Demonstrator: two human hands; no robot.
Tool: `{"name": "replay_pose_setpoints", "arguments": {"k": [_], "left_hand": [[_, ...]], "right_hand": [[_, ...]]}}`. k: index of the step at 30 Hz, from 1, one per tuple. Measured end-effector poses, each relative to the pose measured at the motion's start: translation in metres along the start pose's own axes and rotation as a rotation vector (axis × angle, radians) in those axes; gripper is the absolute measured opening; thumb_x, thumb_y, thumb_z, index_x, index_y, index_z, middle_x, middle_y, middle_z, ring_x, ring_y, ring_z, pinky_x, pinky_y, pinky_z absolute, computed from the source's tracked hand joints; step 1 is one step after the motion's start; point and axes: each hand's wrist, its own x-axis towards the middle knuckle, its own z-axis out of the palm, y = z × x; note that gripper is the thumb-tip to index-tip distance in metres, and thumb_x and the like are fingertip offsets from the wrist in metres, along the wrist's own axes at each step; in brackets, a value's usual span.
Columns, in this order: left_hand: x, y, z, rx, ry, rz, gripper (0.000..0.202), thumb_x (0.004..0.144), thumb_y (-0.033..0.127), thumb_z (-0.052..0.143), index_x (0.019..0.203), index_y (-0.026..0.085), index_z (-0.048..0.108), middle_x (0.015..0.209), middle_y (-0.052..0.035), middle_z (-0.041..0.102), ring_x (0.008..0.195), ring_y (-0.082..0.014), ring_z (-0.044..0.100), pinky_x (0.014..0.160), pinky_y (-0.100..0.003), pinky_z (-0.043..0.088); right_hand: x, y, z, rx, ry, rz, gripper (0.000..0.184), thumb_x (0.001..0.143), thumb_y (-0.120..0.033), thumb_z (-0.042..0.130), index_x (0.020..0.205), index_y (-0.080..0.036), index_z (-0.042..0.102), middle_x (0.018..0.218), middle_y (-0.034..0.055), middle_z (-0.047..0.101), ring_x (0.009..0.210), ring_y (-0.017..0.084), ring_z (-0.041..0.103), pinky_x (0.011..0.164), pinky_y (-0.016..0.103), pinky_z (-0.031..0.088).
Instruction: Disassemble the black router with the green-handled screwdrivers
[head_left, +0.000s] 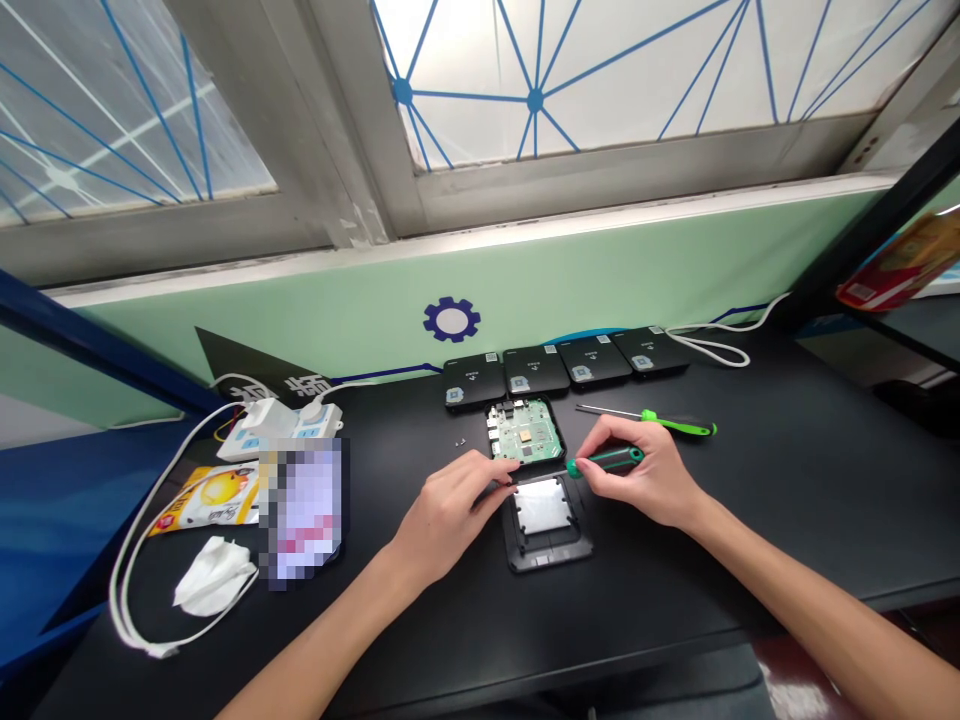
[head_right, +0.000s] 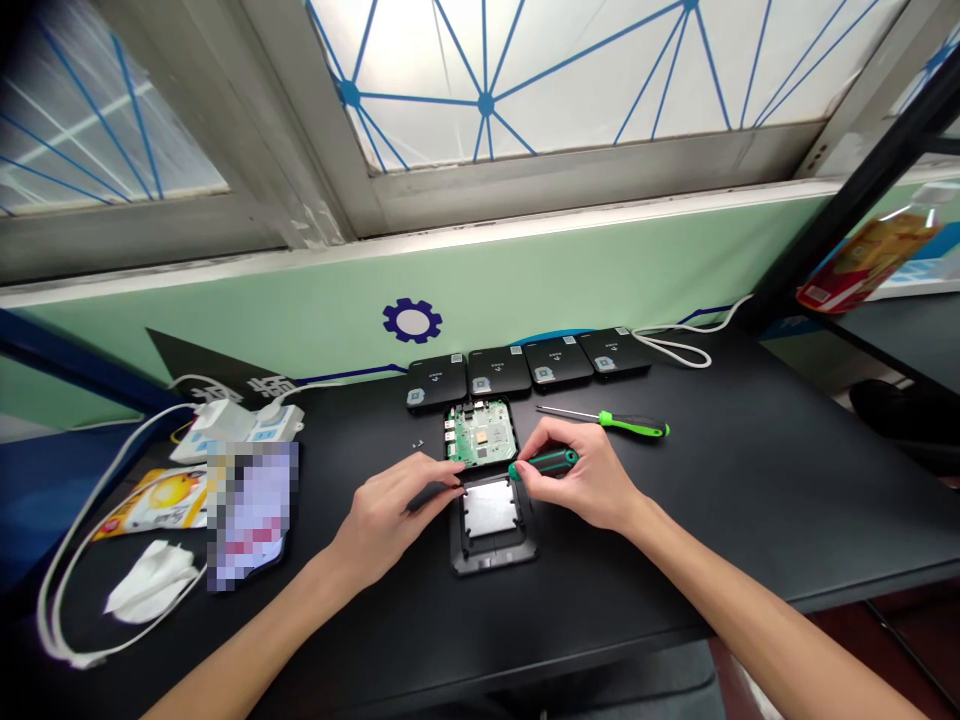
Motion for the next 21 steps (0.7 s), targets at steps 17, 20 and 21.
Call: {"name": "replay_pose_setpoints", "arguments": {"k": [17, 20, 21], "left_hand": [[0.0026, 0.0050, 0.0018, 0.121, 0.139, 0.080, 0.025, 0.105, 0.003, 0.074, 0.125, 0.016, 0.069, 0.101, -0.0041, 0.077, 0.088, -0.0174, 0.073, 0.085, -0.031, 0.059], [0.0036, 0.0039, 0.0000, 0.142, 0.160, 0.062, 0.019, 0.104, 0.003, 0.076, 0.116, 0.018, 0.069, 0.098, -0.0028, 0.076, 0.087, -0.0169, 0.071, 0.084, -0.030, 0.059], [0.0040, 0.0035, -0.0007, 0.146, 0.170, 0.055, 0.018, 0.104, 0.004, 0.077, 0.113, 0.018, 0.069, 0.097, -0.0024, 0.076, 0.087, -0.0168, 0.071, 0.083, -0.030, 0.058]], "right_hand": [[0.0001, 0.0004, -0.0020, 0.049, 0.060, -0.050, 0.009, 0.098, -0.027, 0.080, 0.090, -0.024, 0.076, 0.082, -0.0004, 0.076, 0.068, 0.017, 0.070, 0.062, 0.027, 0.054], [0.0010, 0.0037, -0.0045, -0.024, 0.109, -0.036, 0.006, 0.101, -0.029, 0.077, 0.102, -0.025, 0.081, 0.092, 0.0018, 0.081, 0.080, 0.020, 0.076, 0.071, 0.030, 0.058], [0.0016, 0.0052, -0.0062, -0.069, 0.124, -0.043, 0.009, 0.101, -0.029, 0.076, 0.106, -0.025, 0.083, 0.096, 0.0023, 0.081, 0.084, 0.021, 0.077, 0.075, 0.032, 0.059]]}}
